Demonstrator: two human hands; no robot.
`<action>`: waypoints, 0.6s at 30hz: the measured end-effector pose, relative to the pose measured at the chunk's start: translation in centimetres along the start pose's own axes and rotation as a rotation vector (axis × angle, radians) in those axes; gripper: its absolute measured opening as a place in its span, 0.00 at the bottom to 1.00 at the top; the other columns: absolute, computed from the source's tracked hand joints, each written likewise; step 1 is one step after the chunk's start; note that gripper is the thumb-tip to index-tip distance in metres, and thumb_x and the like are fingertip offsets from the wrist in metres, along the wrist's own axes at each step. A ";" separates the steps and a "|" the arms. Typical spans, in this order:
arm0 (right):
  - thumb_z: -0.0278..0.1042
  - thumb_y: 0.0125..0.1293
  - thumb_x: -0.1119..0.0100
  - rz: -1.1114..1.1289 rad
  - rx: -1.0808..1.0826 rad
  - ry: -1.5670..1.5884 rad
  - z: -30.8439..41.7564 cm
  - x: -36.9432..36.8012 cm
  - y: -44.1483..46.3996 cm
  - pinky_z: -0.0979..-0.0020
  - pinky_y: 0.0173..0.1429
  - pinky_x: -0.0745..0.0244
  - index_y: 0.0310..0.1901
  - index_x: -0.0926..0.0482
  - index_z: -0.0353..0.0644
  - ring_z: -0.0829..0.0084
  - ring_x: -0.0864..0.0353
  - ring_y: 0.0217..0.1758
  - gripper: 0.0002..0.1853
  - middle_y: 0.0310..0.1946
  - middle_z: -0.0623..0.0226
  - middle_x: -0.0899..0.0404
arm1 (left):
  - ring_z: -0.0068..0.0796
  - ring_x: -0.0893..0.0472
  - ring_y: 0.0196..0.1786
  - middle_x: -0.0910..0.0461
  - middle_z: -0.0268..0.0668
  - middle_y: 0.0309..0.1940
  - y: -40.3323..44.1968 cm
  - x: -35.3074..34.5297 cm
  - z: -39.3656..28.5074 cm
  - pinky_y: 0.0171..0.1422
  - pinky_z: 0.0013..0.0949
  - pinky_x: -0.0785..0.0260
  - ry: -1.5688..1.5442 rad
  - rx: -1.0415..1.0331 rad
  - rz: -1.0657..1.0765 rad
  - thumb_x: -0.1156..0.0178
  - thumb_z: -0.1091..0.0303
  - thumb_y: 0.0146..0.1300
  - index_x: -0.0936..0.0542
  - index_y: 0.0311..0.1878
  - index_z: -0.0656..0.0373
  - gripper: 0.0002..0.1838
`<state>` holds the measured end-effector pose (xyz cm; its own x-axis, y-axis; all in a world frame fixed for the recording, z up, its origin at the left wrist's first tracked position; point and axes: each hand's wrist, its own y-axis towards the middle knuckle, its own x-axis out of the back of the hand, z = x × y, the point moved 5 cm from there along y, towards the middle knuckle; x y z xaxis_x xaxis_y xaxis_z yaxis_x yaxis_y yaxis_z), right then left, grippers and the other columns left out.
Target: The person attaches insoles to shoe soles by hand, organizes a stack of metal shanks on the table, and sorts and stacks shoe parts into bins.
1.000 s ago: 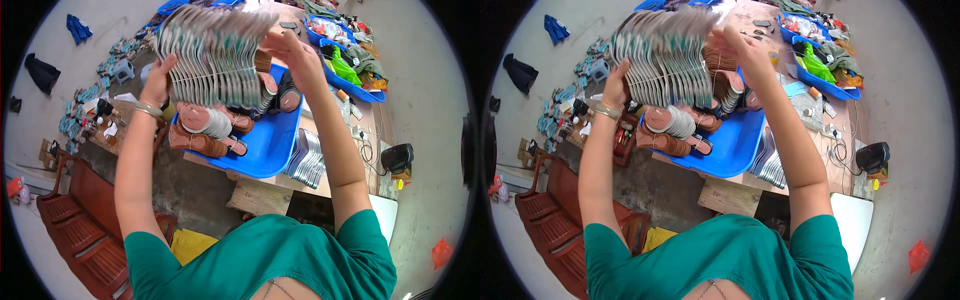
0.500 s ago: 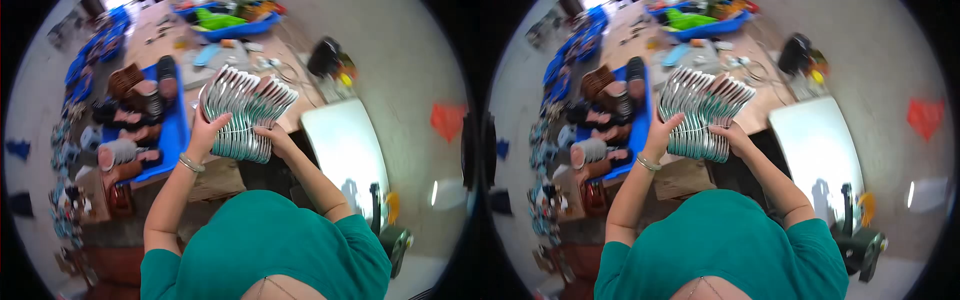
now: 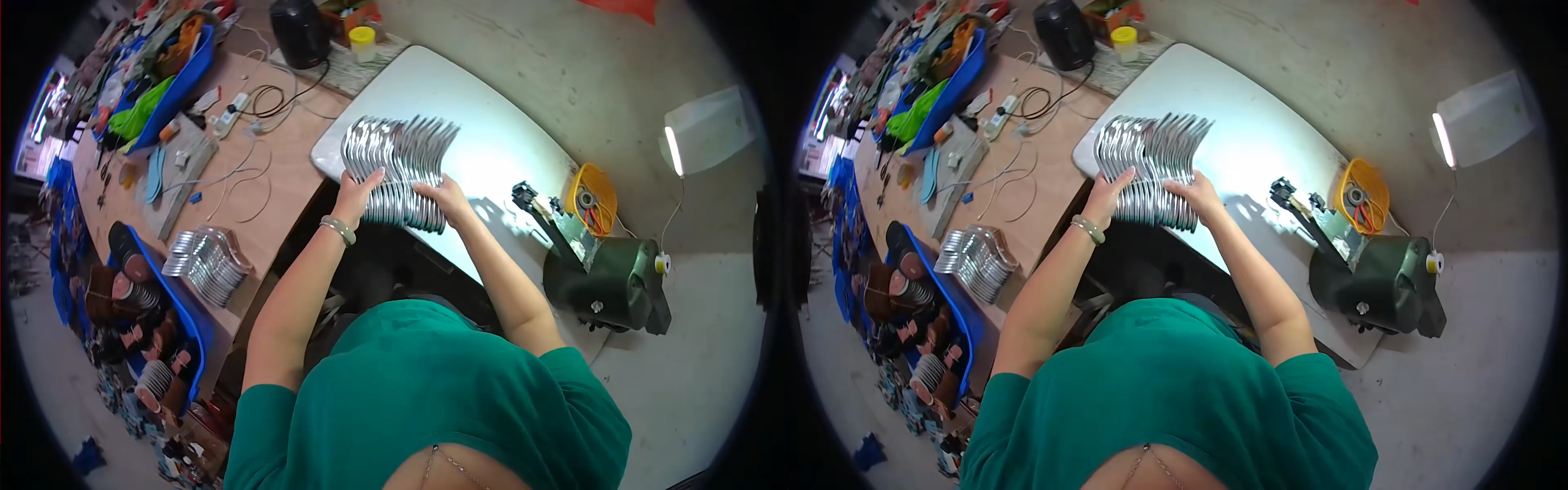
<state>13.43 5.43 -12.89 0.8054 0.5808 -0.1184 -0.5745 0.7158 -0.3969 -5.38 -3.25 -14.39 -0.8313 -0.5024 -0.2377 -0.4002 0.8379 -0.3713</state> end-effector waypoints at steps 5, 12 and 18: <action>0.36 0.60 0.34 -0.207 0.197 -0.624 0.5 5.6 3.2 0.65 0.57 0.26 0.56 0.28 0.32 0.66 0.20 0.52 0.26 0.48 0.58 0.19 | 0.29 0.25 0.55 0.26 0.44 0.55 3.2 -3.0 2.1 0.61 0.32 0.34 0.200 0.018 -0.091 0.32 0.56 0.58 0.35 0.60 0.71 0.36; 0.48 0.61 0.35 -0.161 0.784 -1.134 3.6 2.7 2.8 0.62 0.50 0.27 0.46 0.22 0.38 0.56 0.22 0.48 0.21 0.43 0.61 0.18 | 0.27 0.19 0.45 0.21 0.36 0.48 5.6 -0.8 6.4 0.50 0.31 0.28 0.182 0.255 -0.128 0.37 0.49 0.63 0.31 0.61 0.66 0.33; 0.53 0.60 0.35 0.274 0.313 -1.176 1.9 4.4 5.7 0.62 0.37 0.29 0.37 0.20 0.42 0.61 0.21 0.33 0.19 0.28 0.63 0.19 | 0.28 0.19 0.45 0.20 0.37 0.48 4.4 -3.1 4.3 0.50 0.32 0.27 0.010 0.375 -0.095 0.36 0.51 0.63 0.30 0.61 0.66 0.32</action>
<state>13.46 12.81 -13.98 0.1275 0.6045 0.7864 -0.8427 0.4842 -0.2355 -2.85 1.06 -19.14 -0.8021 -0.5700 -0.1784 -0.3081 0.6508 -0.6940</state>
